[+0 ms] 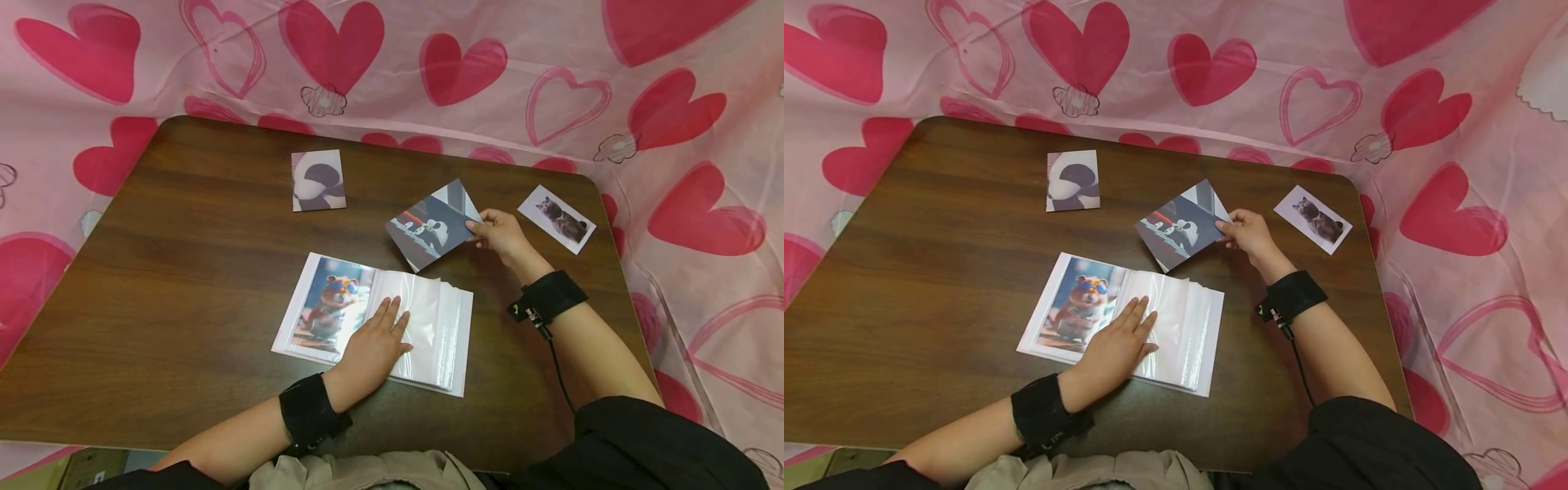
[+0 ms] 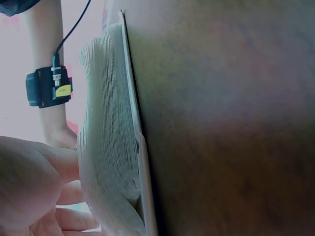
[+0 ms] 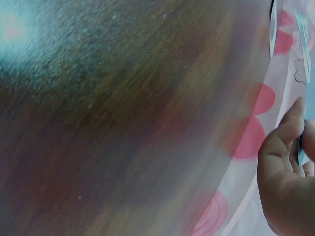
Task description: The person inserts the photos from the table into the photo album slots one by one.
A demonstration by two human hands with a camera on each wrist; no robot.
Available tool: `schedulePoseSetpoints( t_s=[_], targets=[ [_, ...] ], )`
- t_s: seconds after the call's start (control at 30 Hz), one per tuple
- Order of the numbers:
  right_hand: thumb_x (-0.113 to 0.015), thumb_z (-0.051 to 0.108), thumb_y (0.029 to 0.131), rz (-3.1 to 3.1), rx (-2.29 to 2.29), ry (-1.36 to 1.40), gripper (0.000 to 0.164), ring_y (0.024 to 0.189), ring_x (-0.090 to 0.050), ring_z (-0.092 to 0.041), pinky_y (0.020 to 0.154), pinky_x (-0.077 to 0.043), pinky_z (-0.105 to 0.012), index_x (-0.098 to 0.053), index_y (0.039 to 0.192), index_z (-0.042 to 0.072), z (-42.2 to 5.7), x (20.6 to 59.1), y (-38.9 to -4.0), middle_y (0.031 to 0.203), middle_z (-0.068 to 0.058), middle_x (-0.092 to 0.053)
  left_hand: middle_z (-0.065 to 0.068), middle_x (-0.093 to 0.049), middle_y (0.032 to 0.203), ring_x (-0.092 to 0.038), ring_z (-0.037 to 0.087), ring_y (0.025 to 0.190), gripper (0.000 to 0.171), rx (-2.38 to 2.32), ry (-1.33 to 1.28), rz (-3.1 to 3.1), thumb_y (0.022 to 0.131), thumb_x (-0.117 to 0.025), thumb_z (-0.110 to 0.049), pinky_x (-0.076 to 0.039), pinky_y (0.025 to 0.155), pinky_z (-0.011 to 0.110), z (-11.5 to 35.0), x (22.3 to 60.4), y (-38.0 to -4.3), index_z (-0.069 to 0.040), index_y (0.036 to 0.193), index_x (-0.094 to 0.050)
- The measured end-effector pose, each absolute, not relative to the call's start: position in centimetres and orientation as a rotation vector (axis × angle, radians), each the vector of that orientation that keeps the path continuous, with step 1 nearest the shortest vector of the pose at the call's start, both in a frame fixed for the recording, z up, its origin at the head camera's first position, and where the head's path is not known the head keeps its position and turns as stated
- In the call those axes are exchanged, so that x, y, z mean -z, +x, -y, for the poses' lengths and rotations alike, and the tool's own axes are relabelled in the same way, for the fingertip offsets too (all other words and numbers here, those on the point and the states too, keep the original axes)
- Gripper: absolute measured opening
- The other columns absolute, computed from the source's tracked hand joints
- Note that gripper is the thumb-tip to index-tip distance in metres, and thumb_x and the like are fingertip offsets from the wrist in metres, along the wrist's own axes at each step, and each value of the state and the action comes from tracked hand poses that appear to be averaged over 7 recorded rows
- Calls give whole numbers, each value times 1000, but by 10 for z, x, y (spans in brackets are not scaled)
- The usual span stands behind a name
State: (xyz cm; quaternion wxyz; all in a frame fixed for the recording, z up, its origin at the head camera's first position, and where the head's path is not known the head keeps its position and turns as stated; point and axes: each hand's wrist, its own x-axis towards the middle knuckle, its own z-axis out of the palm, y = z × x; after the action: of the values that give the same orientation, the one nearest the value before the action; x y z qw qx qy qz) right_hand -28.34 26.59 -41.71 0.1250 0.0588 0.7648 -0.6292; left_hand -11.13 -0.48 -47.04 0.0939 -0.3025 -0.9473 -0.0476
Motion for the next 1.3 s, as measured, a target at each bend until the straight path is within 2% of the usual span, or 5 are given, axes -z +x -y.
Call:
schedulePoseSetpoints(
  t_s=[0.33,0.7,1.03,1.13,1.3],
  targets=[
    [-60,8,102,-2179,1757,172,26,61,-68,-1,59,-49,-16,-59,78,18,-266,418,-286,61,13,-68,21,-59,147,-58,32,138,52,182,-893,2811,94,-70,-38,-53,106,32,6,470,-111,-4,133,-67],
    [-59,7,102,-2211,1385,-78,21,64,-65,-6,64,-52,-22,-58,83,15,-268,419,-312,64,11,-63,24,-54,151,-55,35,140,55,314,-870,2840,95,-71,-34,-57,100,38,8,468,-109,-3,140,-61],
    [-65,4,97,-2321,998,-244,9,65,-68,-12,65,-56,-29,-60,90,2,-254,384,-330,71,3,-62,25,-52,152,-53,40,141,51,307,-873,2835,99,-66,-32,-60,95,40,8,470,-105,-10,144,-58],
    [-64,4,97,-2279,873,-257,7,67,-71,-10,67,-59,-28,-60,99,-1,-246,369,-334,78,2,-62,26,-50,153,-52,41,142,51,337,-868,2843,101,-64,-33,-59,98,41,8,471,-105,-10,146,-57],
    [-61,2,97,-2148,705,-277,21,72,-74,-9,70,-60,-27,-59,118,-3,-237,348,-339,87,1,-61,31,-44,156,-50,44,143,54,437,-862,2865,101,-64,-33,-58,99,40,9,472,-105,-11,149,-53]
  ],
)
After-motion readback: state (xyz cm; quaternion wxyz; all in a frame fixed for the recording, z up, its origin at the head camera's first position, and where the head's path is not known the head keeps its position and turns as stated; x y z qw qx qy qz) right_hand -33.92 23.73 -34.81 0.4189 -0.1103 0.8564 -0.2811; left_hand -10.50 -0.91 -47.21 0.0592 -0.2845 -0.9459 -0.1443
